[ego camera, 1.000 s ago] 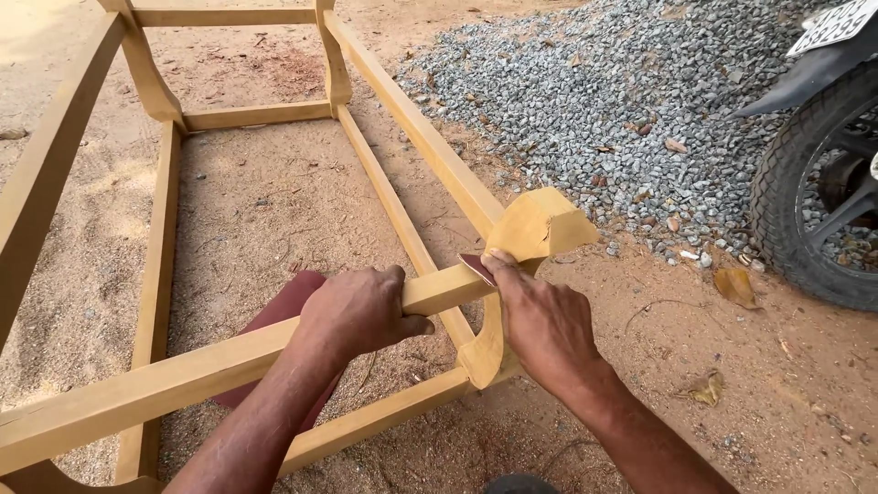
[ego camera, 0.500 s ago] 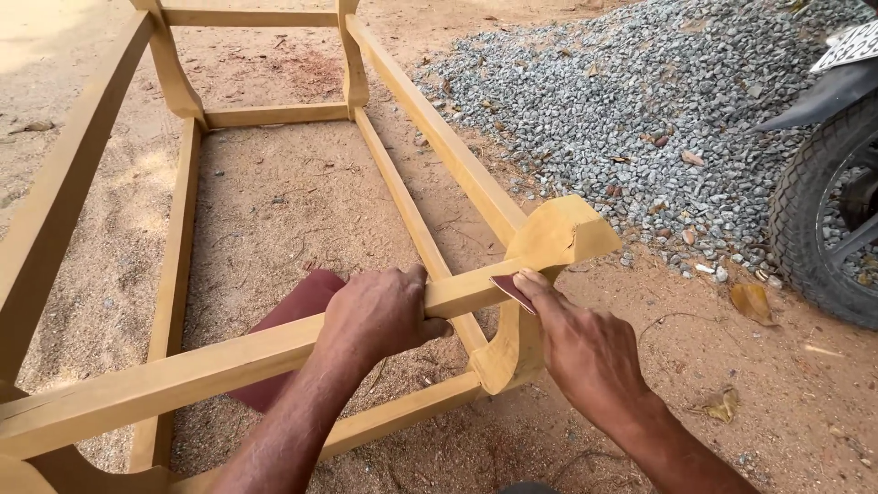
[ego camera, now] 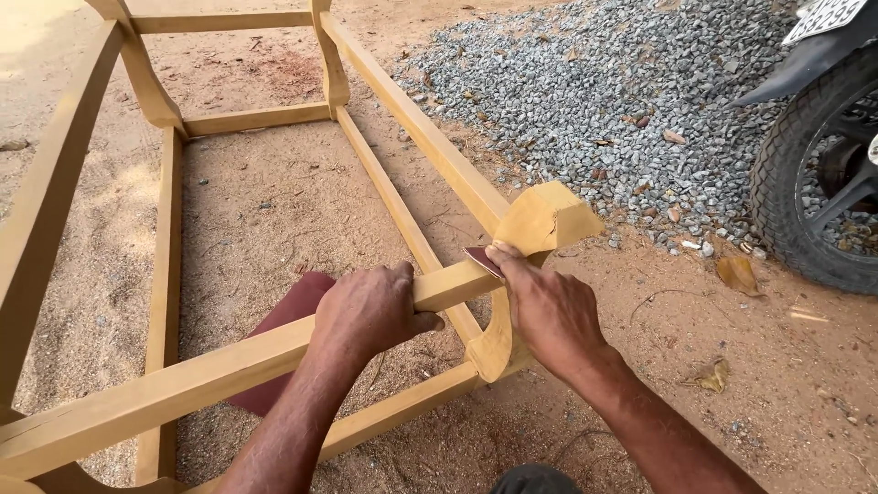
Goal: Sanding a wooden frame manually with sandpaper.
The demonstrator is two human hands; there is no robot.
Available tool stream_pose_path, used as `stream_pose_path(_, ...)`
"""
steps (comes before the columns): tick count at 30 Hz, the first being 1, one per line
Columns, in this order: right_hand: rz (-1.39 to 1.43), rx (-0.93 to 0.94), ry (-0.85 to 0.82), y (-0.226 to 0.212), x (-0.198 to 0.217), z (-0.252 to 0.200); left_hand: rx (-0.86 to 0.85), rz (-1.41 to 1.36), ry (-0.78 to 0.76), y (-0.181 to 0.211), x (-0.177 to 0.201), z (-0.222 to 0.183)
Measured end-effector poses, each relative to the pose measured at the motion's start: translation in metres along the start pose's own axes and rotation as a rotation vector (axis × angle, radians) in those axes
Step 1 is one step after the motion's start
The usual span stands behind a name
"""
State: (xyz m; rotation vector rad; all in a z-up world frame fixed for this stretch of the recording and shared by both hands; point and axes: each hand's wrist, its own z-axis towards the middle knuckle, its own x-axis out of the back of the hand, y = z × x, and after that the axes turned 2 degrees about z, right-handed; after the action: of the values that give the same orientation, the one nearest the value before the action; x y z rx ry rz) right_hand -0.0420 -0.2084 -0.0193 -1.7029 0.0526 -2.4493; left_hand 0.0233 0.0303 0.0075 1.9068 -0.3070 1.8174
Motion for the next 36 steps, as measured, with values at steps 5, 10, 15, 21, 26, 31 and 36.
stream_pose_path(5, -0.017, 0.016, 0.037, 0.002, -0.002, -0.007, -0.02, 0.008, 0.07, -0.006, 0.001, 0.005)
stream_pose_path(10, 0.0, -0.012, 0.046, -0.015, 0.0, -0.002, 0.008, -0.004, 0.039, 0.001, 0.002, 0.0)
stream_pose_path(15, 0.02, 0.073, 0.171, -0.021, 0.0, 0.002, 0.007, 0.022, 0.062, -0.002, 0.003, 0.002)
stream_pose_path(21, -0.081, -0.006, 0.067, -0.029, -0.002, 0.002, 0.006, -0.025, 0.065, -0.002, 0.003, 0.002)
stream_pose_path(26, -0.071, -0.009, 0.034, -0.026, 0.002, 0.016, -0.008, -0.008, 0.065, -0.001, 0.003, 0.003)
stream_pose_path(31, -0.091, -0.021, 0.052, -0.036, -0.002, 0.004, -0.007, -0.018, 0.06, 0.0, 0.01, 0.002)
stream_pose_path(36, -0.039, -0.037, 0.033, -0.028, -0.005, 0.01, -0.004, -0.015, 0.035, 0.004, 0.011, -0.003)
